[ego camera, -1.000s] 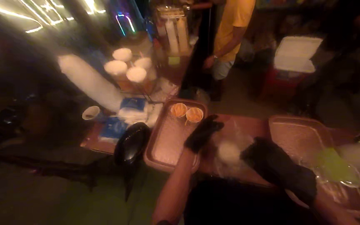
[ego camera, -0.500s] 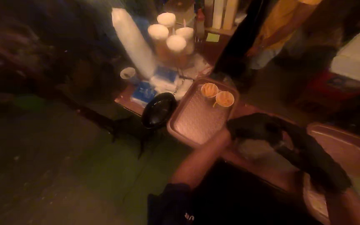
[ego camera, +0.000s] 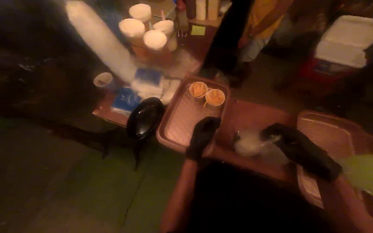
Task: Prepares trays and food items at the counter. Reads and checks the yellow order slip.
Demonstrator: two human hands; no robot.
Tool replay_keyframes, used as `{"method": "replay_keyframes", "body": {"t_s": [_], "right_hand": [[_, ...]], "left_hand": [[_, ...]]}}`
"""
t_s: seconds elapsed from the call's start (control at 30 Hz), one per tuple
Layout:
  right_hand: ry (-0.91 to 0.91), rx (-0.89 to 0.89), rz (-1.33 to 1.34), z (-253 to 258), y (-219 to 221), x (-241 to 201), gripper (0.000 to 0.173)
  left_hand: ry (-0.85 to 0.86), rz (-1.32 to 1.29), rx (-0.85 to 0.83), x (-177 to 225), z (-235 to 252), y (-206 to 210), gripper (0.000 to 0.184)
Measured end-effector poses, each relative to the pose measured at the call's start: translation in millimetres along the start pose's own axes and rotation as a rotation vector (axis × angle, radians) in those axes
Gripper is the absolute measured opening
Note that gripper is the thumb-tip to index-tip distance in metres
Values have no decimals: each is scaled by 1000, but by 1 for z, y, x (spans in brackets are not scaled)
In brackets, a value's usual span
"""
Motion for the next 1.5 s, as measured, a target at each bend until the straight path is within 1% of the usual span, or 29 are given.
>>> {"method": "replay_keyframes", "body": {"t_s": [0.07,0.13,0.23,0.3,0.43,0.53,0.67,0.73,0.87,1.0,1.07,1.13,1.2,1.27,1.37,1.43,1.5], "right_hand": [[9,69,-31,-2,1,3,27],[58,122,-125,-4,2,2,28],[119,168,-277,-6,4,-9,29],[144,202,-318,-8,5,-14,31],[179,329,-260,-13,6,-15,34],[243,357,-196,-12,10,-14,34],[254,413,-177,-5,18,-19,34],[241,447,-159,-2,18,-23,33],[227,470,-210,7,17,-45,30],[128,496,-184,27,12,-81,25],[61,485,-122,45,12,-104,24],[88,471,-83,75,15,-139,22],[111,427,-88,102,20,-162,20],[31,397,-34,121,30,-164,17],[-72,291,102,143,49,-151,21],[-97,247,159,164,64,-145,20],[-63,186,166,184,78,-141,20]], "left_hand": [[-1,0,36,-8,-1,-5,24],[21,102,73,-12,3,-11,31],[12,260,124,-5,10,-19,44],[22,276,135,-1,14,-25,44],[18,273,117,-4,21,-38,41],[12,334,87,-14,27,-49,39],[-8,319,63,-15,34,-65,37],[12,291,62,-16,36,-74,35],[37,230,47,-20,36,-90,34],[67,160,63,-25,37,-108,33],[76,129,72,-25,33,-116,34],[76,79,74,-26,26,-124,35],[69,22,92,-27,16,-132,36],[104,-26,135,-23,6,-138,36],[172,-81,209,-17,-10,-142,37],[185,-100,188,-18,-16,-144,44],[168,-99,179,-29,-16,-146,52]]}}
Point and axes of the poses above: each hand's wrist, its own z-axis towards the middle knuckle, its own y-axis out of the palm, x = y × z, the point moved 2 cm from there along z, towards the middle knuckle, and after that the axes turned 6 degrees about -y, right-handed, at the moved point
